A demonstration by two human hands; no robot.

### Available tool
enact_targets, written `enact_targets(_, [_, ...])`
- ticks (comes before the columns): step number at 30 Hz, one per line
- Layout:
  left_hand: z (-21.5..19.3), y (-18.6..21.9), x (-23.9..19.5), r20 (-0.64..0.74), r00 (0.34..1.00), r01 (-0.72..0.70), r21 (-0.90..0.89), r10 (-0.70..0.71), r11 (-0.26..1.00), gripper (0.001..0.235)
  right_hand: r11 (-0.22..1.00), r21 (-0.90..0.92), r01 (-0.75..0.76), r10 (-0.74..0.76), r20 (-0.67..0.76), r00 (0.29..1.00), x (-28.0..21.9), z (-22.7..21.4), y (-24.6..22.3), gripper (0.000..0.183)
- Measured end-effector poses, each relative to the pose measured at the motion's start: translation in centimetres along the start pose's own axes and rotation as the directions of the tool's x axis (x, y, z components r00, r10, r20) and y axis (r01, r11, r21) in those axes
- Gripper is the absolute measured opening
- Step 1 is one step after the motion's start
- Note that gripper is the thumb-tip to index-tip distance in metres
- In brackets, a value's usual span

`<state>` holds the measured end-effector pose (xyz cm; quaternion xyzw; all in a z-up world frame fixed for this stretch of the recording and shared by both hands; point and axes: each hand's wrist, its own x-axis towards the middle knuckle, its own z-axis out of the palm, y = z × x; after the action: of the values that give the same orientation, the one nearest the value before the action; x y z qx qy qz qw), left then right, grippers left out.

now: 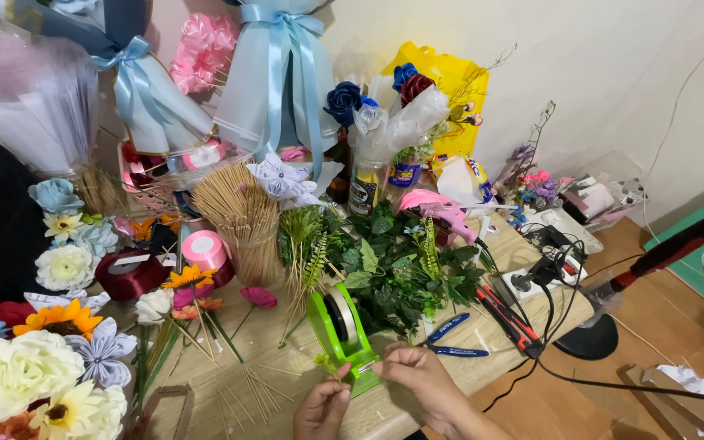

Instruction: The person assembles artificial floral stems by attaching small green leaves to wooden skewers using a tape dispenser. They repeatedly pick leaves, wrap them with tape around the skewer, and trim excess tape with scissors. The workspace contains various artificial flowers, ribbons, and crafting tools.

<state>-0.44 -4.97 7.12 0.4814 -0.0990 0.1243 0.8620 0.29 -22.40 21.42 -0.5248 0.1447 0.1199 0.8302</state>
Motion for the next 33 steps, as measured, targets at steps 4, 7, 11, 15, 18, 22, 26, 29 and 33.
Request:
enact_targets(4, [0.0, 0.1, 0.0, 0.002, 1.0, 0.003, 0.036, -0.003, 0.999, 0.003, 0.999, -0.009, -0.052, 0.052, -0.054, 0.997, -0.5, -0.2, 1.3, 0.025])
enact_targets(7, [0.0, 0.0, 0.0, -0.005, 1.0, 0.018, 0.037, -0.018, 0.999, 0.004, 0.997, 0.057, -0.054, 0.058, -0.071, 0.996, -0.3, -0.5, 2.4, 0.024])
enact_targets(11, [0.6, 1.9, 0.1, 0.012, 0.992, 0.122, 0.038, -0.122, 0.992, 0.005, 0.999, -0.037, 0.004, -0.009, -0.144, 0.99, -0.3, 0.0, 2.4, 0.012])
enact_targets(15, [0.5, 1.5, 0.0, 0.004, 0.998, 0.066, 0.004, -0.066, 0.998, 0.003, 0.912, -0.384, 0.141, -0.196, -0.107, 0.975, 0.9, -1.3, 2.8, 0.027])
enact_targets(18, [0.9, 2.5, 0.1, 0.002, 0.995, 0.104, 0.014, -0.104, 0.994, 0.003, 0.768, -0.569, 0.294, -0.362, -0.008, 0.932, 1.7, -2.1, 3.2, 0.021])
enact_targets(22, [1.4, 3.4, 0.3, -0.032, 0.989, 0.148, 0.053, -0.147, 0.988, 0.0, 0.76, -0.593, 0.267, -0.327, 0.007, 0.945, 1.4, -1.8, 2.4, 0.012])
enact_targets(26, [0.9, 2.5, 0.2, -0.043, 0.994, 0.106, 0.054, -0.104, 0.993, 0.003, 0.765, -0.587, 0.266, -0.267, 0.087, 0.96, 1.3, -2.8, 1.8, 0.016])
enact_targets(29, [-0.2, 2.3, 0.7, -0.211, 0.961, 0.184, 0.016, -0.177, 0.983, 0.008, 0.749, -0.606, 0.268, -0.245, 0.123, 0.962, 0.4, -3.2, -0.1, 0.017])
enact_targets(33, [-1.0, 5.8, 1.7, -0.335, 0.903, 0.313, 0.082, -0.27, 0.946, 0.02, 0.812, -0.537, 0.23, -0.188, 0.133, 0.973, -2.1, -2.1, -2.7, 0.013])
